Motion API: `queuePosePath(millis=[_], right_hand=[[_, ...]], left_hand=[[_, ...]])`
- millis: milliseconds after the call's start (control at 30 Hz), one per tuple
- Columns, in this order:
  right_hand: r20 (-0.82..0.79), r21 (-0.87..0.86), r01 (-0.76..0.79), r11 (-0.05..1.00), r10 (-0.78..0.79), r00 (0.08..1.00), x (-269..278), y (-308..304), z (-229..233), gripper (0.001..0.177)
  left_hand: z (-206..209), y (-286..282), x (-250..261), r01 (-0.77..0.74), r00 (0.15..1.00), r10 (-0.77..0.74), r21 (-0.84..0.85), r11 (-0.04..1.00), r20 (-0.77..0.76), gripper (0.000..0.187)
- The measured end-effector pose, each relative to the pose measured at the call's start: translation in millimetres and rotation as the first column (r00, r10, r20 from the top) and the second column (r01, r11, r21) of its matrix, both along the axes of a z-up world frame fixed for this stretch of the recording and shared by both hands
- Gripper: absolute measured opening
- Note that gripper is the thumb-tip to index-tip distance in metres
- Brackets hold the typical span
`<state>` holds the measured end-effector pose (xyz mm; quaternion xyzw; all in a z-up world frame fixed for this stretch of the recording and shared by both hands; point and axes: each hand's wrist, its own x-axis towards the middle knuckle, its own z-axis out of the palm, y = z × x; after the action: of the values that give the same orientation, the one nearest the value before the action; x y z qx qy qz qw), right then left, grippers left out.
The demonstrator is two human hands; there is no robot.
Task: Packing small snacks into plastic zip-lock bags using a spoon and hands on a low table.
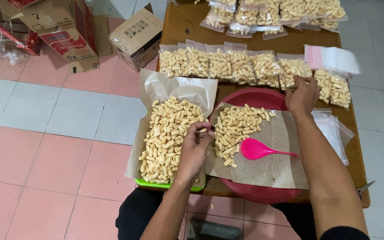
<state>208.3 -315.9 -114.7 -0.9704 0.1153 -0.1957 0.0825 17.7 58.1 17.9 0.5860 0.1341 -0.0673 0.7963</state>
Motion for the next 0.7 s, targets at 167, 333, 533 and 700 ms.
queuePosePath(millis=[167,333,533,700], right_hand=[[0.133,0.006,-0.015,1.000,0.014,0.991,23.8,-23.0,-20.7,0.025],[0.209,0.066,-0.149,0.987,0.132,0.969,29.7,-17.6,-1.0,0.019],[0.181,-0.017,-0.358,0.934,0.355,0.917,16.6,35.1,53.5,0.032],[-0.145,-0.055,-0.392,0.918,0.381,0.913,22.4,57.2,40.9,0.043]], left_hand=[[-6.9,0.0,0.7,0.038,0.999,-0.038,0.012,0.999,0.008,0.026],[15.1,5.8,4.2,0.108,0.994,-0.108,0.046,0.993,-0.004,0.025],[18.8,6.2,4.7,0.146,0.989,-0.145,0.089,0.985,-0.019,0.024],[18.3,5.8,4.4,0.183,0.983,-0.181,0.119,0.976,-0.023,0.027]])
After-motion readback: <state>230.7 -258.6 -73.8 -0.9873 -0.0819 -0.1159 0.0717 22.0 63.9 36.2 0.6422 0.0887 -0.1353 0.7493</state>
